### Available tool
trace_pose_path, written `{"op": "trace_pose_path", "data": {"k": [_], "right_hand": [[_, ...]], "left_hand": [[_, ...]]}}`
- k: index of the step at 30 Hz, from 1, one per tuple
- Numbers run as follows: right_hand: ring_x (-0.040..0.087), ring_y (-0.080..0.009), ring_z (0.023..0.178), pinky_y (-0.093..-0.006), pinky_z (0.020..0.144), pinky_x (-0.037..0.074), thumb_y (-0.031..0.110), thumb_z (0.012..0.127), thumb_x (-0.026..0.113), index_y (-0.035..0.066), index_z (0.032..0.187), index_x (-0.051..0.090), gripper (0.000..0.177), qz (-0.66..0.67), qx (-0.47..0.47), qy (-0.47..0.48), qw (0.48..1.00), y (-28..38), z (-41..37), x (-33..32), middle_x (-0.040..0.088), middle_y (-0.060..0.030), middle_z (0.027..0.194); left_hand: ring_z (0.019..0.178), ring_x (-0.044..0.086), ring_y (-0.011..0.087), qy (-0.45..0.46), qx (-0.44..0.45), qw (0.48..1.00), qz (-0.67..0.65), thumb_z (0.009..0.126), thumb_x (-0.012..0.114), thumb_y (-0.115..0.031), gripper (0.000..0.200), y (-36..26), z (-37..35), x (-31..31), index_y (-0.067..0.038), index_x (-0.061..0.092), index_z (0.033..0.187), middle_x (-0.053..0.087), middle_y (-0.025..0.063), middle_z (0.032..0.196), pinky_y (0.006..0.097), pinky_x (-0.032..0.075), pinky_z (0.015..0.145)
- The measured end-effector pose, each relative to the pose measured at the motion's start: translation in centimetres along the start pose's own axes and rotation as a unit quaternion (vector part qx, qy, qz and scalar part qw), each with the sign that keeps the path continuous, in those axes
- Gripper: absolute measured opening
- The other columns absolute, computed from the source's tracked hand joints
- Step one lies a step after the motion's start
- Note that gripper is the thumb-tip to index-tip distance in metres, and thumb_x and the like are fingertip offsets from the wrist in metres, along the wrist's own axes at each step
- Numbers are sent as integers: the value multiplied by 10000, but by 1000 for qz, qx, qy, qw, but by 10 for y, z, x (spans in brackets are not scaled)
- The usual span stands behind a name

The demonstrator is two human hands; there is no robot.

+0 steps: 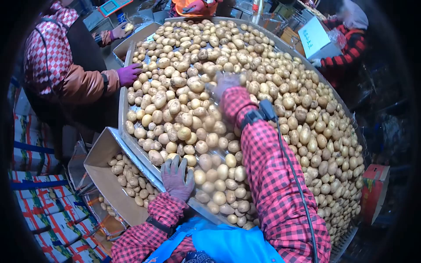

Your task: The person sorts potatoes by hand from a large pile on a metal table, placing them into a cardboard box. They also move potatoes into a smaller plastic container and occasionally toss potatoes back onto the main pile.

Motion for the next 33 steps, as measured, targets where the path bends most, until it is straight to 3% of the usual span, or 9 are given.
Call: {"op": "trace_pose_path", "data": {"k": [5,8,15,18,21,27,28,30,33], "right_hand": [[394,-427,1287,-473,1090,296,489,782,665,86,1363,455,737,161,-358,-145,908,115,-64,29,405,-289,1380],[238,-459,1379,-539,1081,293,483,767,664,168,1405,417,753,99,-291,-37,951,180,-55,48,274,-244,1489],[520,-325,1139,-426,961,452,67,735,642,118,1058,652,327,185,-207,10,961,165,-30,66,506,-74,1325],[550,-271,1094,-382,934,471,102,753,643,94,1088,636,334,265,-381,-208,861,132,-74,53,572,-111,1221],[558,-251,1132,-335,991,424,157,832,619,48,1193,580,379,624,-181,23,760,97,-139,28,577,-130,1192],[538,-232,1167,-338,1005,412,177,847,625,36,1253,542,438,655,-118,23,746,58,-254,36,567,-132,1248],[533,-230,1171,-342,1016,401,188,854,620,34,1252,541,434,642,-118,7,757,58,-265,49,568,-135,1248],[483,-266,1229,-362,1041,377,229,861,616,50,1319,479,510,529,-255,-33,809,63,-305,32,516,-161,1306],[449,-350,1251,-412,1051,362,279,831,644,59,1369,413,625,429,-408,-11,806,76,-331,23,456,-206,1350]], "left_hand": [[1167,425,344,2,-17,1000,-3,771,658,-255,404,-3,2,-3,-96,592,1136,508,114,1246,509,303,1019],[1166,425,340,3,5,1000,4,774,653,-248,397,-2,-1,3,-90,589,1133,512,115,1234,502,303,1021],[1142,452,338,-53,9,999,-2,767,655,-223,393,-3,-1,0,-101,590,1135,531,109,1228,493,329,1008],[1145,458,339,-56,8,998,-5,763,660,-225,384,0,0,1,-100,595,1121,539,95,1226,488,341,1008],[1142,464,332,-78,12,997,-3,760,664,-230,372,3,-4,6,-101,602,1104,544,83,1223,480,350,1004],[1012,562,284,-76,22,989,-129,850,604,-172,310,20,-9,7,-74,599,1145,614,97,1084,408,432,934],[997,574,242,-65,-119,929,-345,890,578,-204,320,30,-11,18,-70,588,1180,615,89,1102,378,453,909],[1049,575,154,-29,-345,632,-694,974,496,-250,383,-2,-19,-14,-59,504,1305,587,82,1194,308,497,877],[1136,560,234,22,-205,563,-800,967,503,-221,409,-3,-58,-19,-69,434,1340,535,132,1260,350,492,934]]}}
Point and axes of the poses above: each hand's wrist, its own z-axis towards the middle knuckle, its own x-axis out of the palm, y = z × x, the point moved 2 cm from there along z, towards the middle knuckle
